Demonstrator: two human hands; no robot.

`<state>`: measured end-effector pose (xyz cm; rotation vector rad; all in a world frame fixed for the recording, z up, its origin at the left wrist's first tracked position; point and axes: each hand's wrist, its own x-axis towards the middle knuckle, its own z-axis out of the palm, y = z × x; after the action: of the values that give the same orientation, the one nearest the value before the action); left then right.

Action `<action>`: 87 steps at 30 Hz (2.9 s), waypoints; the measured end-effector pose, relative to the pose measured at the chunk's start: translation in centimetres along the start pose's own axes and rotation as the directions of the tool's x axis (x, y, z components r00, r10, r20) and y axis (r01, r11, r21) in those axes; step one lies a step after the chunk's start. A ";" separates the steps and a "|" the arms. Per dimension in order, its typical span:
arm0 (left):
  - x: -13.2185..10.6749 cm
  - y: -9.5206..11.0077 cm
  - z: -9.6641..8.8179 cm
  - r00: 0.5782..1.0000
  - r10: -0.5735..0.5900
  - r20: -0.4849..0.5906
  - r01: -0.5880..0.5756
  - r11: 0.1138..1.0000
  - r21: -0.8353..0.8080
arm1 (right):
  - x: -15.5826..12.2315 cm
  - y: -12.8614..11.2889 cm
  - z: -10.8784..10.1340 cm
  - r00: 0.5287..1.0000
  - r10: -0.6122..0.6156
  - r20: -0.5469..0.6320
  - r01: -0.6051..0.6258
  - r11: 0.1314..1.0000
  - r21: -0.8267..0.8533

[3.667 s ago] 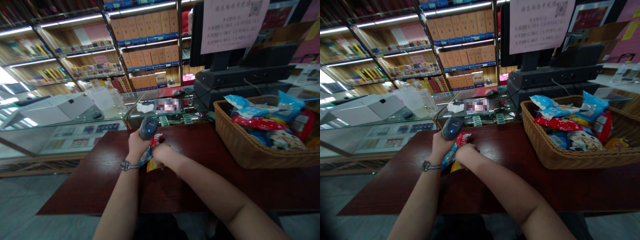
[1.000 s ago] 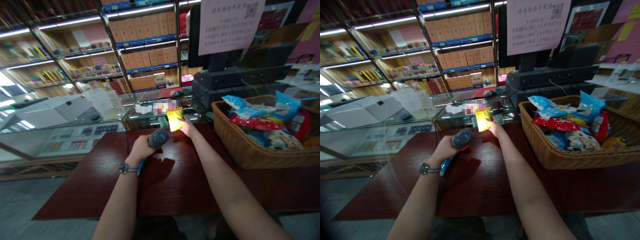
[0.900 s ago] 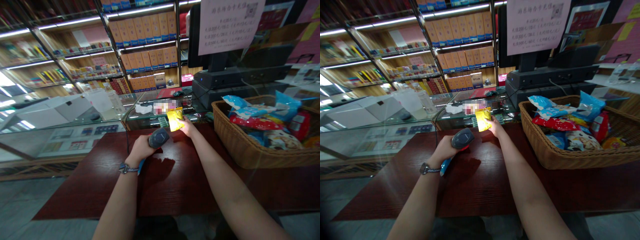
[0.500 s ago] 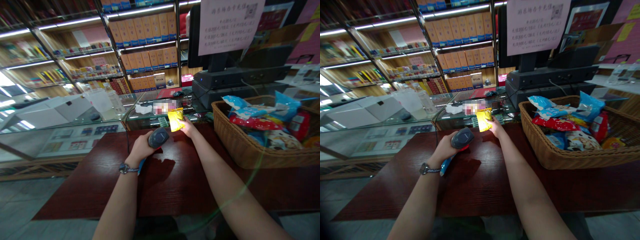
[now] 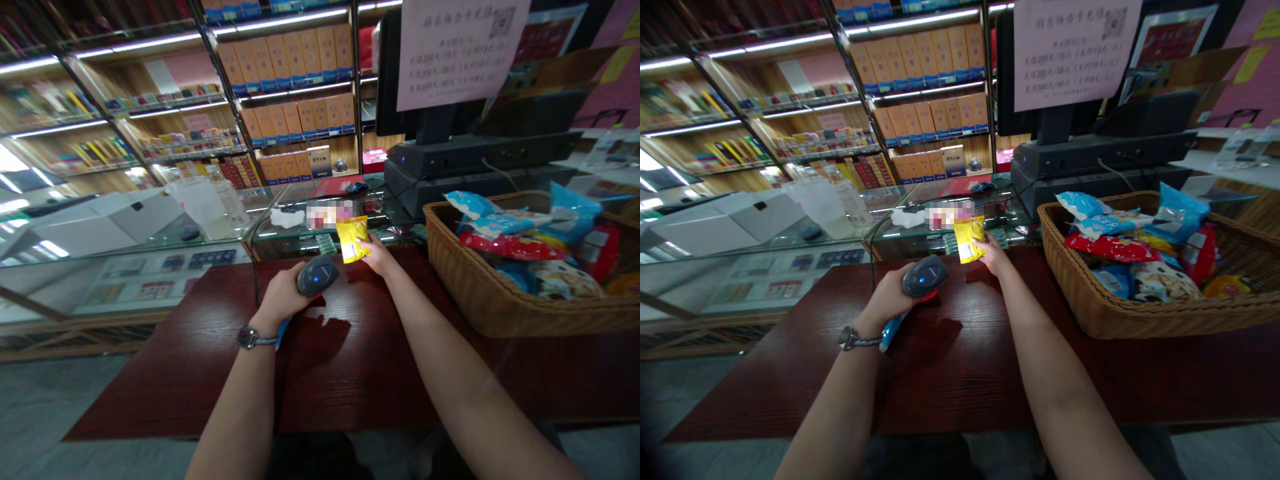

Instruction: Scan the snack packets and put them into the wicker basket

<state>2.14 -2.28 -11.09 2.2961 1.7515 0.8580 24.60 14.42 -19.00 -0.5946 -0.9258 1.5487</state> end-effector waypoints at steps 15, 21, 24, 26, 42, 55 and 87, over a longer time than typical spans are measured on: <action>-0.1 -0.1 0.1 0.999 -0.038 0.034 0.038 0.999 0.003 | 0.1 0.0 0.2 1.000 0.004 0.000 -0.004 0.996 0.090; 0.0 -0.2 0.4 0.999 -0.008 0.039 0.007 1.000 0.027 | -0.1 0.2 0.2 0.998 0.009 -0.055 -0.006 0.998 0.054; 0.1 -0.3 0.6 0.999 0.000 0.041 -0.001 0.999 0.032 | -0.1 0.3 0.2 0.998 -0.007 -0.068 0.011 0.997 0.072; 0.1 -0.3 0.5 0.999 -0.002 0.039 0.000 1.000 0.030 | -0.1 0.3 0.1 0.997 -0.012 -0.070 0.017 0.997 0.079; -0.1 0.4 0.3 1.000 -0.008 0.028 0.008 1.000 -0.024 | -0.8 0.0 0.4 0.999 0.014 -0.051 -0.014 1.000 0.014; 0.0 0.5 0.4 0.999 -0.049 0.021 0.049 0.999 0.016 | -0.8 0.8 0.7 0.998 0.057 0.030 -0.056 0.998 -0.034; 0.0 0.5 0.2 0.998 -0.056 0.029 0.055 0.998 0.032 | -0.3 1.7 0.1 0.993 -0.120 0.002 0.120 0.989 -0.086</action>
<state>2.67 -2.41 -11.08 2.2561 1.8196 0.7878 23.61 14.11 -20.40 -0.5916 -1.0117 1.4051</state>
